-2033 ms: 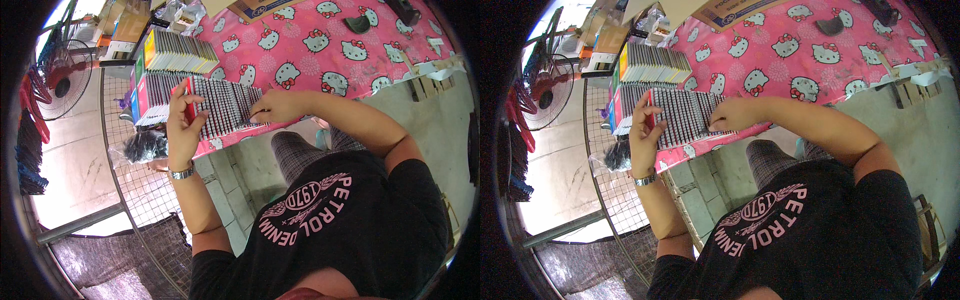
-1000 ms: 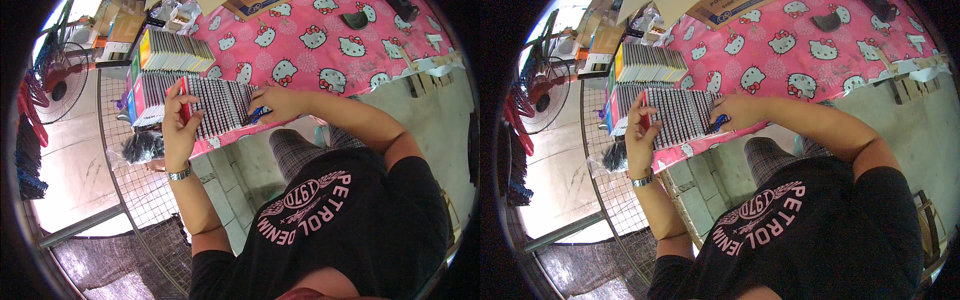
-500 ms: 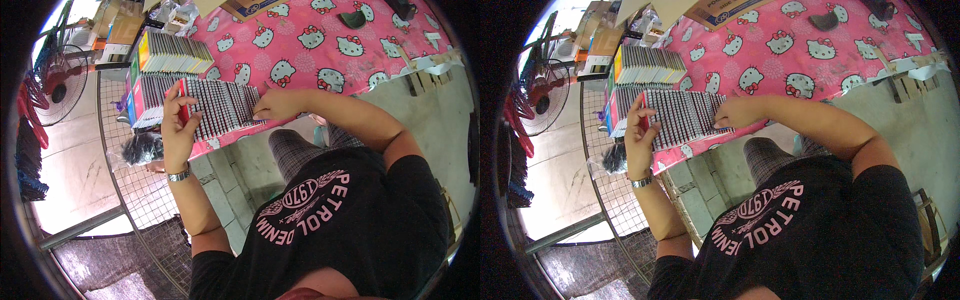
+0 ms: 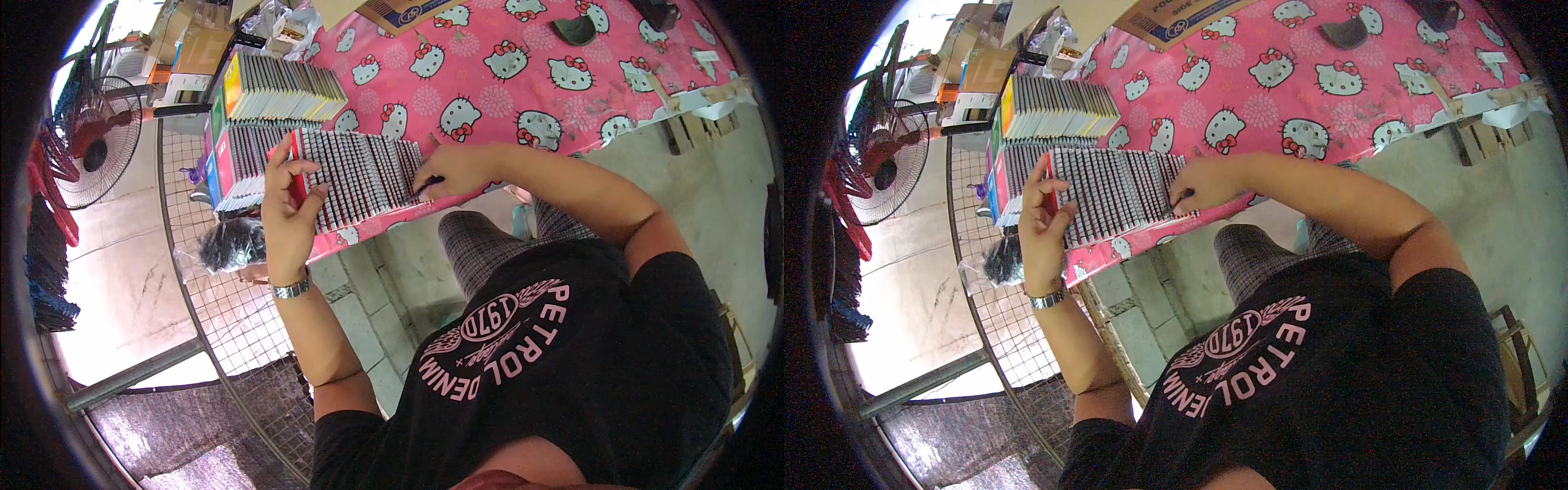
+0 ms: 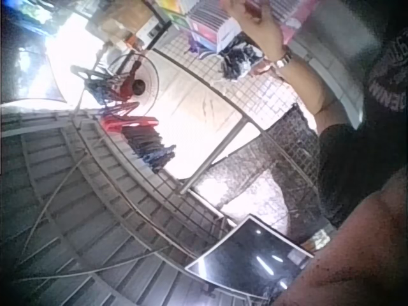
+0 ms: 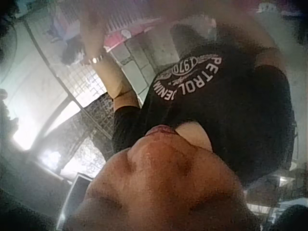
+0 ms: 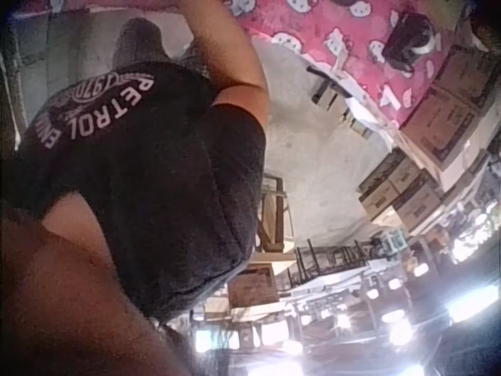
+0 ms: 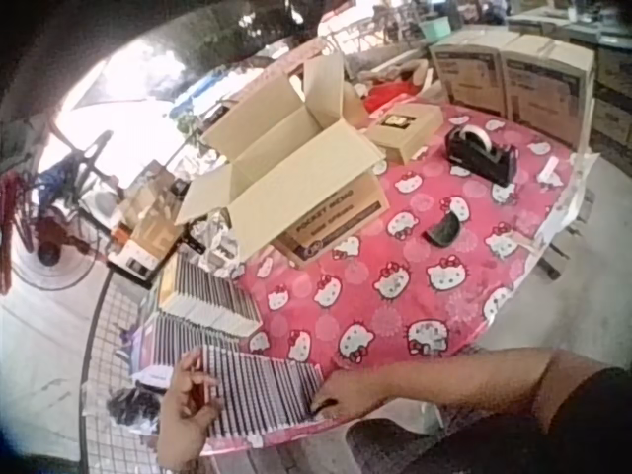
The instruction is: The person organizes stacks of small spiral-bound notebooks on a table, aligning the edges and using a pair of shears to trim excess material from the spiral spines.
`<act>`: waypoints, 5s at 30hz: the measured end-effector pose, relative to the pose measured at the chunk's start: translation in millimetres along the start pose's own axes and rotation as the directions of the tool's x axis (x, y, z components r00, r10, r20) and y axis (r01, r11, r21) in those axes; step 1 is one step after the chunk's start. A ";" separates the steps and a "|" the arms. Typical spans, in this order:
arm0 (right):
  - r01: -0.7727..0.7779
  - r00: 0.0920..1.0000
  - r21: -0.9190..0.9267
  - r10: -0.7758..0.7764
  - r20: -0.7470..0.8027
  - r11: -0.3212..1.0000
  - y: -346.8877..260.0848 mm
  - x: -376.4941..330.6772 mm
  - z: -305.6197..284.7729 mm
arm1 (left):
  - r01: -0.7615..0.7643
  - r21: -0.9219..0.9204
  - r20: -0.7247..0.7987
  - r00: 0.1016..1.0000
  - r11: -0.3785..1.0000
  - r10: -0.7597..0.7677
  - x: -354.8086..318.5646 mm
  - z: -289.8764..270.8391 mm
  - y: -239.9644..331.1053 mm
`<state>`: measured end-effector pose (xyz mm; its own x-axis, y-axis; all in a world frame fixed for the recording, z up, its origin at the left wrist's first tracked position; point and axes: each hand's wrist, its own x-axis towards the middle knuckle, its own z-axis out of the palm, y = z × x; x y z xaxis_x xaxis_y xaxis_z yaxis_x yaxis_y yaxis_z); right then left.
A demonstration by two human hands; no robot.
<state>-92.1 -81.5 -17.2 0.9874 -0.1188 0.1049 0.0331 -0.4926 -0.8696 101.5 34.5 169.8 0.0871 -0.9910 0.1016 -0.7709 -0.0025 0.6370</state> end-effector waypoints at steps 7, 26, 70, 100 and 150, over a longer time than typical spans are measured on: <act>-0.107 0.994 0.100 0.104 0.037 0.989 -15.2 -3.6 -7.7 | -0.003 0.002 -0.007 1.000 1.000 0.003 -2.3 -0.6 -2.1; 0.084 0.984 -0.083 -0.096 -0.153 0.993 21.0 -9.8 17.7 | 0.002 -0.015 -0.013 1.000 1.000 -0.002 -3.1 -1.5 -2.2; 0.013 0.999 -0.041 -0.015 -0.033 0.999 48.2 -3.6 26.7 | 0.010 -0.097 -0.023 1.000 0.995 -0.012 0.3 -1.4 -3.4; -0.012 0.984 -0.287 -0.039 -0.172 0.958 51.6 -7.1 35.8 | 0.031 -0.100 -0.038 0.999 0.995 -0.035 -3.0 -3.2 -4.1; -0.047 0.958 -0.138 0.005 -0.286 0.989 58.7 -14.4 45.0 | -0.005 -0.046 -0.042 0.999 0.999 0.003 -1.3 -0.9 -4.7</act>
<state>-97.5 -70.0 -91.4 0.9019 -0.3632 0.2338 -0.0350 -0.6009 -0.7985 105.6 35.9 167.4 0.1115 -0.9845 0.1357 -0.7413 0.0085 0.6711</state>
